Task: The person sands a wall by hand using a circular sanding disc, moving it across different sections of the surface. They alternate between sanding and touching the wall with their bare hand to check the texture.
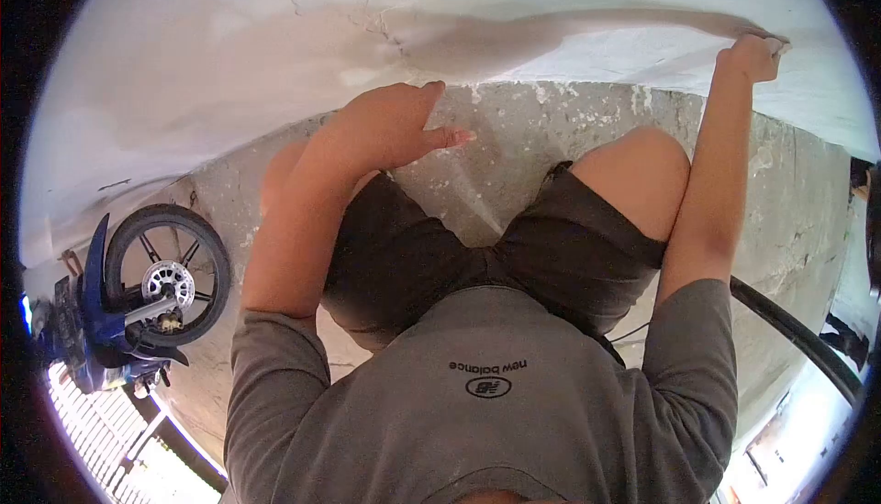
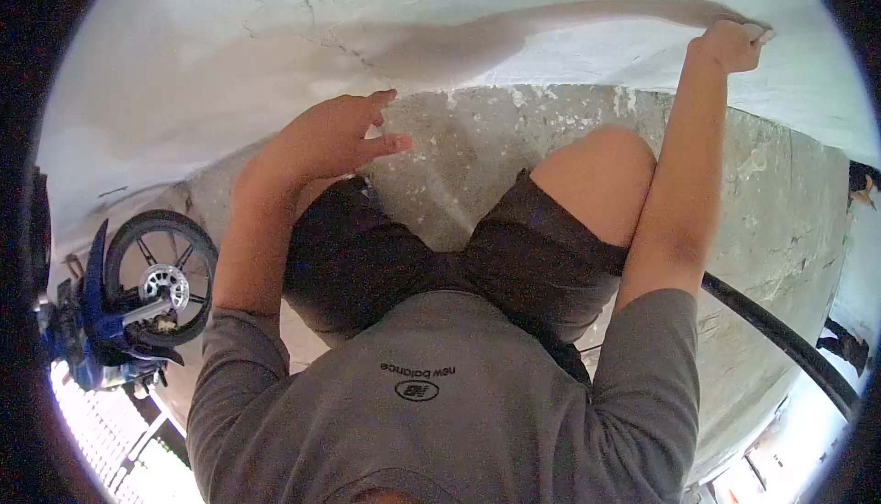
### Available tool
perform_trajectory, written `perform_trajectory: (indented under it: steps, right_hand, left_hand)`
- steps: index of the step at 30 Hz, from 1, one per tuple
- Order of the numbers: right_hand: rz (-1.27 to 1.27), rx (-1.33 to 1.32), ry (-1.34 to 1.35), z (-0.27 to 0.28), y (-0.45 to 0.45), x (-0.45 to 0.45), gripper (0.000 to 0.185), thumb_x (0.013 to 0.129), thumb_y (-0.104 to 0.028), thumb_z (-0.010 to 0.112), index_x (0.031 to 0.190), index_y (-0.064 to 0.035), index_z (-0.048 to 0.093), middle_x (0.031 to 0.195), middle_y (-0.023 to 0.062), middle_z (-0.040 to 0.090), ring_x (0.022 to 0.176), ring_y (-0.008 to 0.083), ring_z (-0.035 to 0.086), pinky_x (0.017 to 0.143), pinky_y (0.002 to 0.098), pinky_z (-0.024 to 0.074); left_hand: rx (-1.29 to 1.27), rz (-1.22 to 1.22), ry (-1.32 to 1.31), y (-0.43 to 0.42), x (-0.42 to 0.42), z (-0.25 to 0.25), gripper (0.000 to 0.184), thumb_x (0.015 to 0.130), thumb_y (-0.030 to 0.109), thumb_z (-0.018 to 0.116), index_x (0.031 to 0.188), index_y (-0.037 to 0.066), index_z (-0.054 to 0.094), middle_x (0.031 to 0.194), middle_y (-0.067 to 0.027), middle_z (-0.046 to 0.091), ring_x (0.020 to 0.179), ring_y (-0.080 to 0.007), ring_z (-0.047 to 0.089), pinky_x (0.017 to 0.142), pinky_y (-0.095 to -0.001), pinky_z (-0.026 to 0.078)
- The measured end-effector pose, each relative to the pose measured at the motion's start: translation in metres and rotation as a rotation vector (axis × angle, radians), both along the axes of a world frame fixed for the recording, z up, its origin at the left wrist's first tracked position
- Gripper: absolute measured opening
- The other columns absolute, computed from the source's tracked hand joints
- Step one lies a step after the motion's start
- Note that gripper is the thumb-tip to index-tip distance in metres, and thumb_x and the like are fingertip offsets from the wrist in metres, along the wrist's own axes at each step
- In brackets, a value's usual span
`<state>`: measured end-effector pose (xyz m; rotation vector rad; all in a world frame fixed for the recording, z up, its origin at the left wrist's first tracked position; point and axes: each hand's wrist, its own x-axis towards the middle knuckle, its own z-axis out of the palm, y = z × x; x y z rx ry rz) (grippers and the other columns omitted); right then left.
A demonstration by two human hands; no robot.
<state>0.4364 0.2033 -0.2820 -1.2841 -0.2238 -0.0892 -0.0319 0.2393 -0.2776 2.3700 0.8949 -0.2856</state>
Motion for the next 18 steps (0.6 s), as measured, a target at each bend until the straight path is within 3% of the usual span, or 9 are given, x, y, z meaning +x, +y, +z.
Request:
perform_trajectory:
  steps: [9, 11, 15, 17, 18]
  right_hand:
    - [-0.015, 0.176, 0.115, 0.002, 0.005, 0.009, 0.036, 0.101, -0.030, 0.047, 0.119, -0.0040, 0.065, 0.100, 0.0029, 0.065, 0.087, 0.0214, 0.059, 0.075, 0.0339, 0.0479]
    - [0.144, 0.195, -0.006, -0.008, 0.001, 0.008, 0.037, 0.102, -0.032, 0.047, 0.117, -0.0029, 0.065, 0.101, 0.0039, 0.065, 0.086, 0.0213, 0.059, 0.073, 0.0346, 0.0485]
    - [0.151, 0.145, -0.014, 0.008, 0.000, 0.003, 0.042, 0.103, -0.035, 0.046, 0.117, 0.0004, 0.065, 0.099, 0.0072, 0.065, 0.083, 0.0221, 0.060, 0.070, 0.0352, 0.0495]
    - [-0.175, -0.112, -0.334, -0.004, 0.005, 0.004, 0.048, 0.104, -0.038, 0.045, 0.120, 0.0041, 0.063, 0.097, 0.0107, 0.066, 0.080, 0.0242, 0.061, 0.069, 0.0347, 0.0504]
    - [-0.156, -0.159, -0.386, -0.011, 0.001, 0.004, 0.050, 0.104, -0.037, 0.044, 0.123, 0.0055, 0.061, 0.095, 0.0136, 0.067, 0.078, 0.0268, 0.061, 0.068, 0.0333, 0.0506]
  left_hand:
    - [-0.002, -0.010, 0.013, 0.001, 0.002, -0.002, 0.080, 0.088, 0.058, 0.062, 0.132, -0.008, 0.051, 0.111, -0.0285, 0.065, 0.108, -0.0430, 0.062, 0.092, -0.0479, 0.049]
    - [0.006, -0.030, -0.003, 0.002, 0.004, 0.000, 0.080, 0.088, 0.058, 0.062, 0.132, -0.008, 0.051, 0.111, -0.0286, 0.065, 0.107, -0.0432, 0.062, 0.091, -0.0480, 0.049]
    - [0.004, -0.032, 0.017, 0.003, 0.004, 0.003, 0.078, 0.089, 0.056, 0.061, 0.132, -0.008, 0.050, 0.111, -0.0293, 0.065, 0.108, -0.0433, 0.062, 0.092, -0.0482, 0.049]
    - [0.025, -0.035, 0.013, 0.002, 0.003, 0.000, 0.078, 0.090, 0.056, 0.061, 0.132, -0.008, 0.050, 0.111, -0.0295, 0.065, 0.108, -0.0434, 0.062, 0.092, -0.0482, 0.049]
    - [0.035, -0.041, -0.009, 0.002, 0.004, -0.002, 0.077, 0.090, 0.056, 0.061, 0.132, -0.008, 0.050, 0.111, -0.0298, 0.065, 0.107, -0.0436, 0.062, 0.092, -0.0484, 0.049]
